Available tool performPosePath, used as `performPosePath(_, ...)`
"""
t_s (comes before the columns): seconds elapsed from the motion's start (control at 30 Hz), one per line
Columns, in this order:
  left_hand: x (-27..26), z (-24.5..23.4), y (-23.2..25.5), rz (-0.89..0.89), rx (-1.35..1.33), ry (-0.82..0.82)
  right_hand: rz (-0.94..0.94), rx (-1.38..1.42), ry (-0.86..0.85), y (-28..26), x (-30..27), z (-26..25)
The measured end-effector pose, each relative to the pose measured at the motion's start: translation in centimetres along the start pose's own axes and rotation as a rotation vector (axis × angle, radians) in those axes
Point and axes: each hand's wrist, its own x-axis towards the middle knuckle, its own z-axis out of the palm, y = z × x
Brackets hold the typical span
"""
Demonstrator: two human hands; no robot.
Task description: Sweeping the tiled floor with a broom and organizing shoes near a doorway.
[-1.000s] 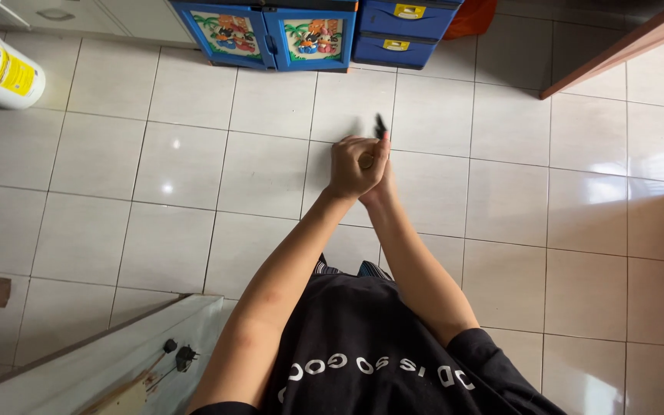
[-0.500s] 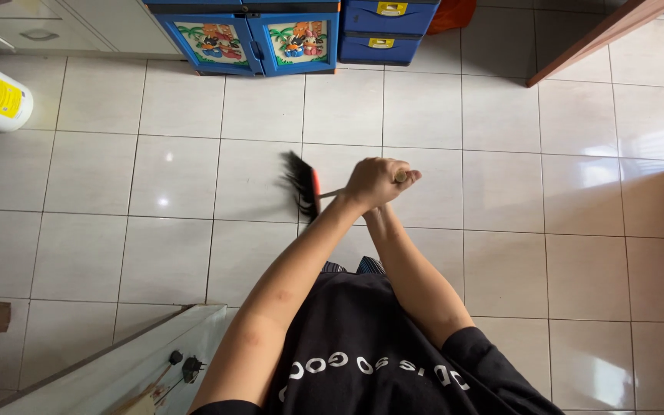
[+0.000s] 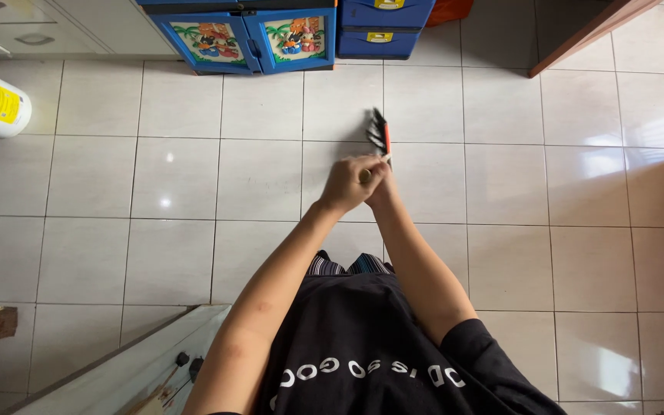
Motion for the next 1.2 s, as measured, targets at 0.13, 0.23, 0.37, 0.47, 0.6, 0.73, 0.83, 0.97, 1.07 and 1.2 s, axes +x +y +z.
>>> performPosePath(0.13,1.4,-3.1,1.8,-0.129,-0.027,0.191,0.105,0.198,0.022,2.0,-1.0,3.8)
performPosePath(0.23,2.0,-4.6,3.1,-0.102,-0.085,0.327,0.057,0.094,-0.045,2.9,-3.5,6.3)
performPosePath(0.37,3.1,-6.6,5.3,0.016,-0.02,0.254,-0.035,-0.076,-0.037,2.4,-7.8,11.2)
performPosePath(0.47,2.6,-7.0,4.3,0.021,0.051,0.181,-0.14,-0.069,-0.24,5.1,-6.3,11.0)
performPosePath(0.6,0.0,-7.6,-0.3,-0.069,0.19,0.101,-0.21,0.107,-0.437,7.4,-4.2,12.6)
performPosePath(0.73,-1.8,-9.6,-4.3,-0.18,0.307,0.088,-0.188,0.239,-0.508,9.0,0.2,14.6)
performPosePath(0.83,-1.3,-11.2,-7.1,-0.236,0.327,0.057,-0.179,0.341,-0.56,8.8,3.8,17.3)
performPosePath(0.97,2.6,-12.2,-11.5,-0.486,0.388,-0.058,-0.18,0.479,-0.617,8.9,10.8,19.5)
performPosePath(1.07,6.1,-10.9,-16.2,-0.514,0.468,-0.04,-0.189,0.579,-0.651,8.1,15.5,20.7)
performPosePath(1.2,11.1,-8.6,-21.1,-0.631,0.499,-0.155,-0.224,0.711,-0.67,6.6,20.3,22.0)
